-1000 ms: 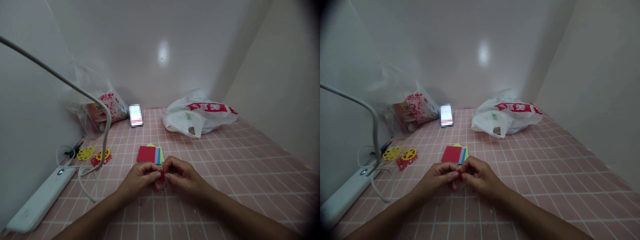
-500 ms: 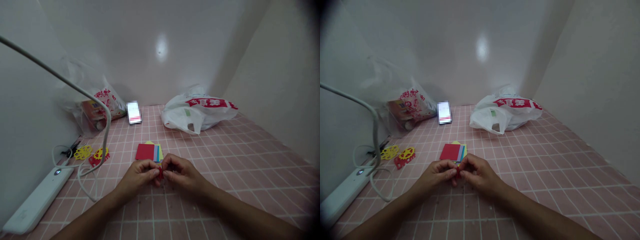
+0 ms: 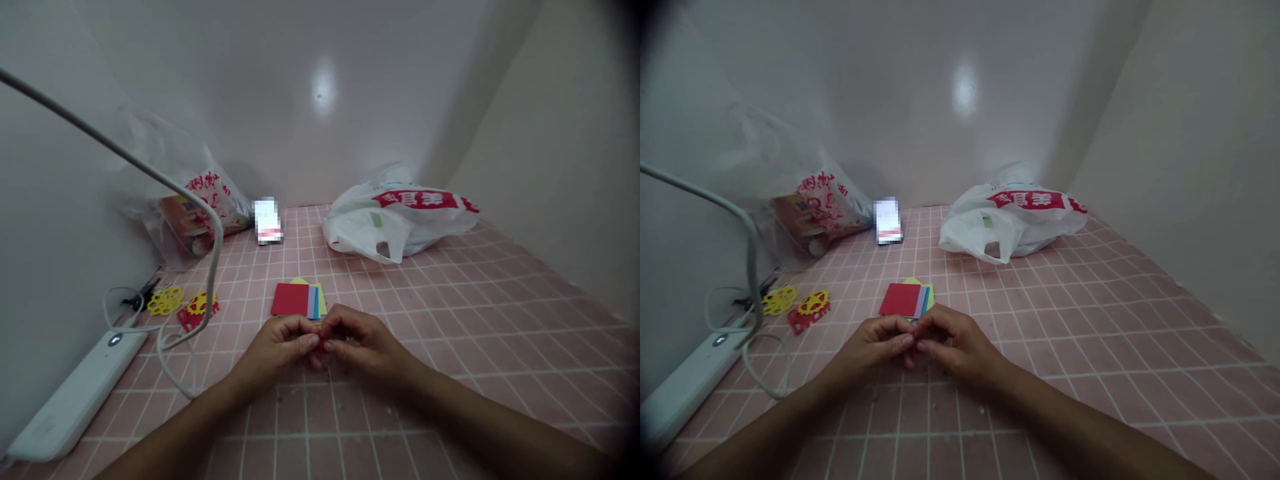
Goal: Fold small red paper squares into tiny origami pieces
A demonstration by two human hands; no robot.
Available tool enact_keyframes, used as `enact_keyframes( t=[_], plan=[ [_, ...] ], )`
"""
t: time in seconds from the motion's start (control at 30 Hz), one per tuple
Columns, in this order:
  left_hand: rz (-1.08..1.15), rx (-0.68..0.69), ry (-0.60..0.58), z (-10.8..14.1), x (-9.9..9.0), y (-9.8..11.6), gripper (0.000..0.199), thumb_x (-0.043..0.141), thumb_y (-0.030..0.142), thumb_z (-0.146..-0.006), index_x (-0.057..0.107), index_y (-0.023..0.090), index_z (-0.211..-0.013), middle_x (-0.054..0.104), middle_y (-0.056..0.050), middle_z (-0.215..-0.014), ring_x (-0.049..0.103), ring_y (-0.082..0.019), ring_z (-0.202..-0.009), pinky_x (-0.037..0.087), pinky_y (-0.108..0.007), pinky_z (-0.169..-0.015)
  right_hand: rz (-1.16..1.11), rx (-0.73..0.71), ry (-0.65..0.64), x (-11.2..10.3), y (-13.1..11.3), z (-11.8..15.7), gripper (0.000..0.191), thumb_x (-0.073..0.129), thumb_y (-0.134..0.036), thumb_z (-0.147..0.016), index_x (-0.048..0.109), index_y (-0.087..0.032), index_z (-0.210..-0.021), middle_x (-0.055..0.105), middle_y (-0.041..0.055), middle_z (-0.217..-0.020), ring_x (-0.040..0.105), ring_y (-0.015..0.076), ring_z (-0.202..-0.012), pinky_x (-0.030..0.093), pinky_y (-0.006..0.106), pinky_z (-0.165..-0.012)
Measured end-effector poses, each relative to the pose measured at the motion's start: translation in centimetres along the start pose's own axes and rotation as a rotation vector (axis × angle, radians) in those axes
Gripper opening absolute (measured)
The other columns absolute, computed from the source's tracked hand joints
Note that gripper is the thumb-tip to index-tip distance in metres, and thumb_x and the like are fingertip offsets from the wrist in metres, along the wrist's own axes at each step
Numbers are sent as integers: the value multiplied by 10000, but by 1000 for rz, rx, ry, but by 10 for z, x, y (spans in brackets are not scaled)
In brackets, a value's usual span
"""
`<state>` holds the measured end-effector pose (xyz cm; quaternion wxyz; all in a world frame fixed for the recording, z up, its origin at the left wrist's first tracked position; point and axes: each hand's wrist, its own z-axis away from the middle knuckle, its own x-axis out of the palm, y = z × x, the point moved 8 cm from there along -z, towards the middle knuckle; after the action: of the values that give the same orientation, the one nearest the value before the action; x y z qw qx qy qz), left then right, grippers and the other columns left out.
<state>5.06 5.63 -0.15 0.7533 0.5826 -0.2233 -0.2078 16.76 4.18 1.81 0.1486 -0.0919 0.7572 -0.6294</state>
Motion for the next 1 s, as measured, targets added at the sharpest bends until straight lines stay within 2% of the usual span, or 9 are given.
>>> enact_keyframes(
  t=[0.43, 0.6, 0.83, 1.0],
  plan=[
    [-86, 65, -14, 1, 0, 4, 203, 682, 347, -804, 675, 152, -753, 677, -6, -613, 617, -132, -599, 476, -239, -623, -34, 44, -46, 3, -7, -2, 148, 638, -201, -826, 550, -194, -707, 618, 16, -800, 581, 150, -731, 461, 270, -654],
    [-87, 48, -29, 0, 1, 2, 182, 679, 327, -808, 677, 153, -754, 674, 1, -611, 615, -128, -599, 475, -239, -634, -3, 53, -17, 2, -11, -1, 135, 630, -160, -788, 554, -192, -682, 599, 6, -775, 568, 139, -709, 452, 257, -632],
    [-44, 25, -18, 0, -1, -1, 204, 692, 351, -800, 680, 153, -752, 674, 3, -602, 617, -130, -599, 472, -241, -639, -14, 108, -5, 2, -4, 1, 81, 610, -150, -788, 576, -179, -720, 579, -3, -744, 522, 120, -670, 409, 240, -599],
    [-20, 17, -35, 1, 2, -1, 211, 707, 356, -794, 682, 151, -752, 674, 5, -610, 610, -122, -600, 465, -233, -648, -90, 158, -36, 5, 2, 3, 81, 608, -166, -809, 551, -172, -751, 594, -7, -726, 532, 116, -665, 400, 233, -596]
  ],
)
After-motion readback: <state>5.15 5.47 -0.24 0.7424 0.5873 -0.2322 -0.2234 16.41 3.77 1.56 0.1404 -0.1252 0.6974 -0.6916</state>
